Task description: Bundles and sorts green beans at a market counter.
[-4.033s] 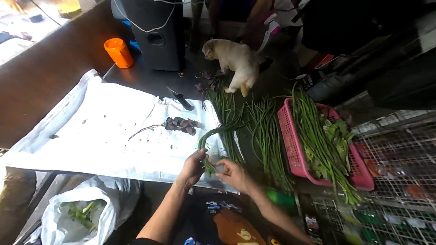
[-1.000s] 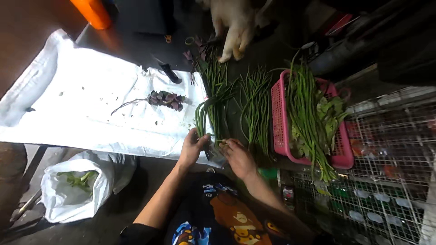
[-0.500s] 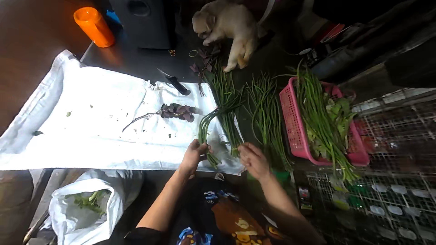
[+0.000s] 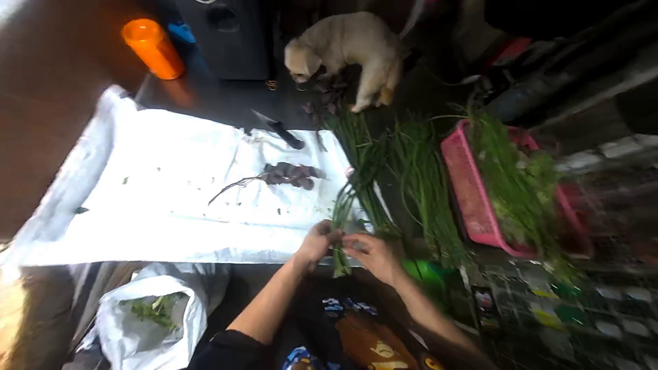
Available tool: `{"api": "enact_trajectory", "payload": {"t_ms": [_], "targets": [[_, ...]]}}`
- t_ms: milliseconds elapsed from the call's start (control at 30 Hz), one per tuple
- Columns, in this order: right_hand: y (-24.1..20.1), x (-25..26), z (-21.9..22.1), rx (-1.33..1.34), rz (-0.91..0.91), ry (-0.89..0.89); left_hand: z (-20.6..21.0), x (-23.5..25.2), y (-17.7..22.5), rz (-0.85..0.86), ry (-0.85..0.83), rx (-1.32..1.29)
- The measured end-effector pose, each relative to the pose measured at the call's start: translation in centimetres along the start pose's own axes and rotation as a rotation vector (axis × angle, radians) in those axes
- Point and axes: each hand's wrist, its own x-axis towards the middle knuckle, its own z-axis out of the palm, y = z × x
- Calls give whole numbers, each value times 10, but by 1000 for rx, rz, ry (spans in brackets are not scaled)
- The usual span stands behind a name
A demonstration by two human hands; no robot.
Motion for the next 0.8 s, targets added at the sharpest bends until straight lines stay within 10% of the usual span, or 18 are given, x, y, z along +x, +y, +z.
{"api": "enact_trajectory", "payload": {"t_ms": [567, 800], "targets": [[-4, 8, 19, -44, -258, -45, -13, 0, -14, -30, 97, -44], [-15, -17, 9, 249, -220, -433, -10, 8, -15, -51, 196, -325]]}}
